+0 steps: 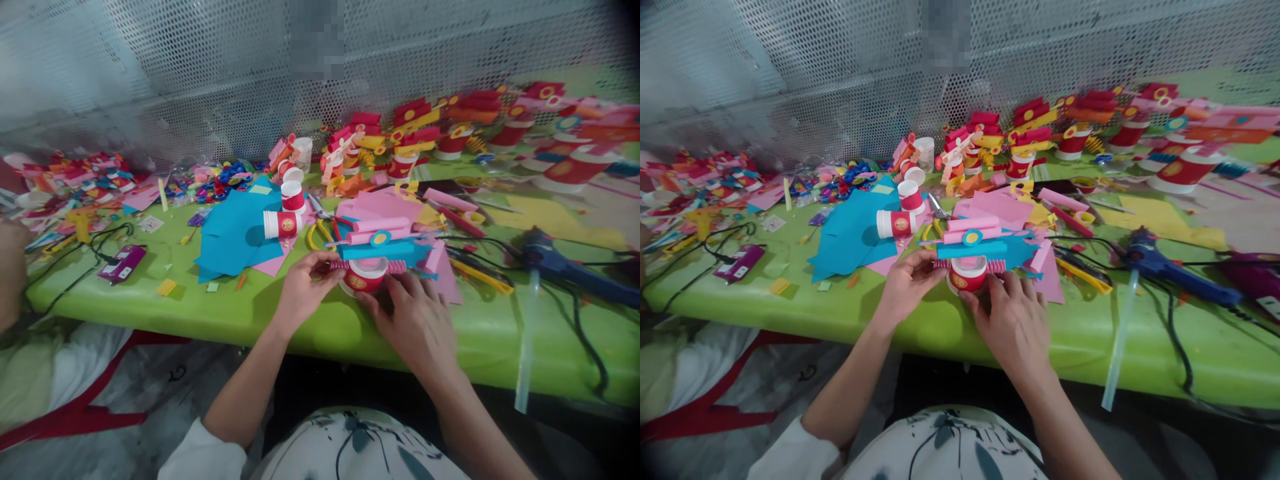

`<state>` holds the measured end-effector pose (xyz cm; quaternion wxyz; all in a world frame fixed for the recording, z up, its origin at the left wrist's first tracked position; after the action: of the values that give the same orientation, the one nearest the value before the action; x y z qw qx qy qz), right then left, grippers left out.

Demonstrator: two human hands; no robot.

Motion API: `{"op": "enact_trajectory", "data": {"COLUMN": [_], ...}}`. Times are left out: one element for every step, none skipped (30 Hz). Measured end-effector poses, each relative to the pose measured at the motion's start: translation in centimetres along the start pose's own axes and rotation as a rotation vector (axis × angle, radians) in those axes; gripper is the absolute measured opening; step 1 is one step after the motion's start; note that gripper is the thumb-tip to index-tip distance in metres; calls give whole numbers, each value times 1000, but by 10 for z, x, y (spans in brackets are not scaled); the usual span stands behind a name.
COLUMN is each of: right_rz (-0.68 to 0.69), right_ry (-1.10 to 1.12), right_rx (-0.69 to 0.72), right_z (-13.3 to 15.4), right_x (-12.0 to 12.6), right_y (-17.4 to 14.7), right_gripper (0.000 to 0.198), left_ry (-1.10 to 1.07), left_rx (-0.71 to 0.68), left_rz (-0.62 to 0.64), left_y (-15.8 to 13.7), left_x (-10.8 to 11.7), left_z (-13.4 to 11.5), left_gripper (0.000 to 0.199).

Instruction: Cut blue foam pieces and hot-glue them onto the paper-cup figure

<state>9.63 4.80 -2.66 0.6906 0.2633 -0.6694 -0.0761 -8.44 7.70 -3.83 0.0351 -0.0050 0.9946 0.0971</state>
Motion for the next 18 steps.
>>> {"op": "enact_trajectory", "data": {"right_rz": [-3, -6, -9, -11, -11, -11, -10, -11, -14, -17, -20, -21, -21, -21, -20, -19, -17, -15], "right_ry": [-2, -6, -8, -11, -14, -16, -17, -15, -13, -12, -12, -13, -16, -19, -22, -25, -25, -26], "right_rx": [0, 0, 1, 1, 1, 1, 2, 3, 5, 7, 9, 12, 14, 16, 17, 18, 20, 21], "right_z": [0, 0, 0, 0, 0, 0, 0, 0, 0, 1, 1, 1, 1, 2, 2, 2, 2, 3], "right_x": [0, 0, 0, 0, 0, 0, 0, -1, 0, 0, 0, 1, 1, 1, 2, 2, 2, 2], "right_y": [0, 0, 0, 0, 0, 0, 0, 0, 0, 0, 0, 0, 0, 0, 0, 0, 0, 0], "right_gripper": [49, 49, 50, 51, 51, 51, 51, 51, 51, 51, 51, 52, 52, 52, 52, 52, 52, 51], "left_ry": [-3, -8, -12, -15, -19, -22, -22, -24, -24, -24, -22, -20, -18, -14, -7, 2, 16, 34], "left_rx": [3, 9, 14, 20, 26, 29, 31, 33, 34, 36, 38, 40, 40, 36, 32, 26, 19, 9], "left_rz": [-1, -1, 0, 0, 1, 1, 0, -2, -1, 0, 2, 4, 4, 2, 0, -3, -6, -10], "left_y": [0, 0, 0, 0, 0, 0, 0, 0, 0, 0, 1, 1, 1, 1, 1, 1, 1, 1], "left_x": [0, 0, -1, -1, -1, -2, -2, -2, -2, -2, -3, -3, -3, -3, -3, -3, -3, -3], "left_z": [1, 1, 2, 2, 3, 3, 3, 3, 3, 3, 3, 3, 3, 2, 2, 2, 1, 0], "left_gripper": [25, 25, 24, 24, 24, 25, 25, 25, 24, 24, 23, 23, 23, 22, 22, 21, 21, 21]}}
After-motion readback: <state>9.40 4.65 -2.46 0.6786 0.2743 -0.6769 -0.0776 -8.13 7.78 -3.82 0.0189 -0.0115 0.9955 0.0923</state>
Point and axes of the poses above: each hand's wrist, its own y-axis towards the middle knuckle, its own x-axis out of the back of the hand, z = x × y, the point moved 10 cm from there along y, towards the middle knuckle, and after that the axes turned 4 degrees about -y, right-handed, at the moved point
